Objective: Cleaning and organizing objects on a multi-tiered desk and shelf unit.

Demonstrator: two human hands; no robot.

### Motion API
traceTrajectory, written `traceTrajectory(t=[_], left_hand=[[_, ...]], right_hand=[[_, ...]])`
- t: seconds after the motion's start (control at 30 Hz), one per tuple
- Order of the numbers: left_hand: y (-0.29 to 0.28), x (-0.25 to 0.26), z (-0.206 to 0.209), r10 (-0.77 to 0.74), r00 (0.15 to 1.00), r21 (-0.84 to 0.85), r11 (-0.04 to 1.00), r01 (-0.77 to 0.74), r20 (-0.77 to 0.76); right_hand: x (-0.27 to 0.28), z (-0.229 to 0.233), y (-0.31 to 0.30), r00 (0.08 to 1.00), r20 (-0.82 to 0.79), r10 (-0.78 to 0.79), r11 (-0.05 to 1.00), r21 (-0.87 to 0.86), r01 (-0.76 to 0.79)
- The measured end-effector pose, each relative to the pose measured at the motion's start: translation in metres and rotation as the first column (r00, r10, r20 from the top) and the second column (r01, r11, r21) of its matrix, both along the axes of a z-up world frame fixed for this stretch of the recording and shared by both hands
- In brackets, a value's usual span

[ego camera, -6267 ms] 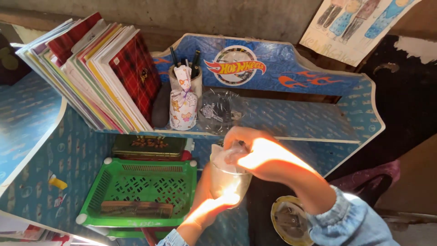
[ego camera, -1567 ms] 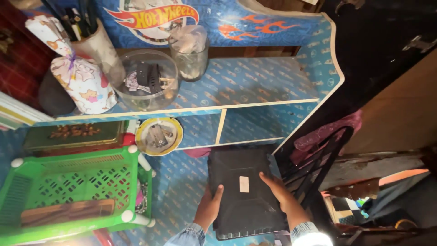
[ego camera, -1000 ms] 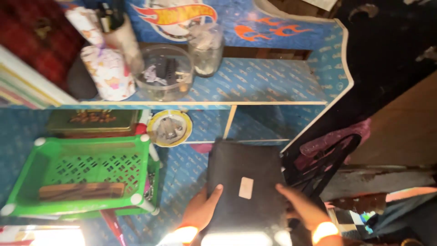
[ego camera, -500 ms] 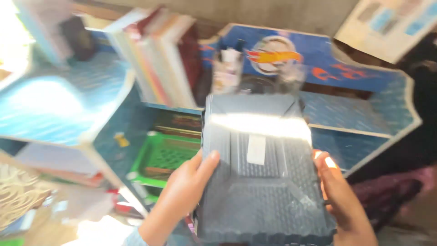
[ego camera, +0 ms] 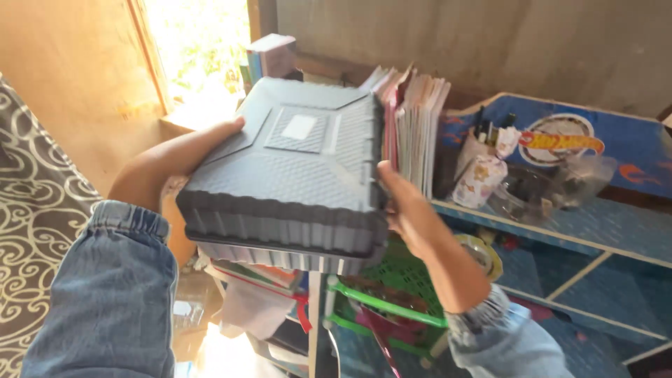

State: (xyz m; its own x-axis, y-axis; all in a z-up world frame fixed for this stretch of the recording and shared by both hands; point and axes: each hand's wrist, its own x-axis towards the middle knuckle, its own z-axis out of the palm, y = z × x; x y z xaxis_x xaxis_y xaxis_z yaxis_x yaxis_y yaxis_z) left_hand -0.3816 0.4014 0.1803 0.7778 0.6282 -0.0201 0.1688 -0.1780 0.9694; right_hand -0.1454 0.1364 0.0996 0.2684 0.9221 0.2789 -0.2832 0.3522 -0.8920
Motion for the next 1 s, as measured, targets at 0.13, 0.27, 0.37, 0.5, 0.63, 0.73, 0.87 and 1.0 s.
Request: traceTrajectory(t=[0.13, 0.27, 0.37, 0.5, 0.63, 0.73, 0.87, 1.0], left_hand=[[0.057, -0.013, -0.019, 0.200, 0.973, -0.019, 0.979, -0.204, -0.116], [0.128, -0.008, -0.046, 0.032, 0.994, -0.012, 0.999, -0.034, -0.107], [0.164, -0.005, -0.060, 0.015, 0.996, -0.052, 0.998, -0.019, -0.084], [0.199, 0.006, -0.073, -0.020, 0.999, -0.120, 0.993, 0.014, -0.048], [0.198, 0.007, -0.077, -0.049, 0.998, -0.165, 0.985, 0.044, -0.026], [0.172, -0.016, -0.082, 0.098, 0.988, -0.150, 0.986, -0.079, 0.122], [0.128, -0.032, -0.118, 0.387, 0.780, -0.050, 0.907, -0.419, 0.492], [0.027, -0.024, -0.201, 0.527, 0.248, -0.223, 0.675, -0.703, 0.813]], right_hand=[[-0.023, -0.005, 0.049, 0.921, 0.284, -0.266, 0.891, -0.291, 0.347], [-0.033, -0.017, 0.071, 0.875, 0.413, -0.254, 0.851, -0.335, 0.405], [-0.031, -0.024, 0.078, 0.784, 0.551, -0.285, 0.800, -0.314, 0.511], [-0.033, -0.029, 0.081, 0.461, 0.834, -0.305, 0.732, -0.105, 0.674], [-0.052, -0.008, 0.087, 0.293, 0.917, -0.270, 0.682, -0.032, 0.731], [-0.046, -0.007, 0.093, 0.310, 0.932, -0.190, 0.648, -0.118, 0.753], [-0.034, -0.002, 0.089, 0.148, 0.950, -0.274, 0.616, 0.055, 0.786], [-0.013, -0.005, 0.091, -0.061, 0.940, -0.336, 0.726, 0.300, 0.618]])
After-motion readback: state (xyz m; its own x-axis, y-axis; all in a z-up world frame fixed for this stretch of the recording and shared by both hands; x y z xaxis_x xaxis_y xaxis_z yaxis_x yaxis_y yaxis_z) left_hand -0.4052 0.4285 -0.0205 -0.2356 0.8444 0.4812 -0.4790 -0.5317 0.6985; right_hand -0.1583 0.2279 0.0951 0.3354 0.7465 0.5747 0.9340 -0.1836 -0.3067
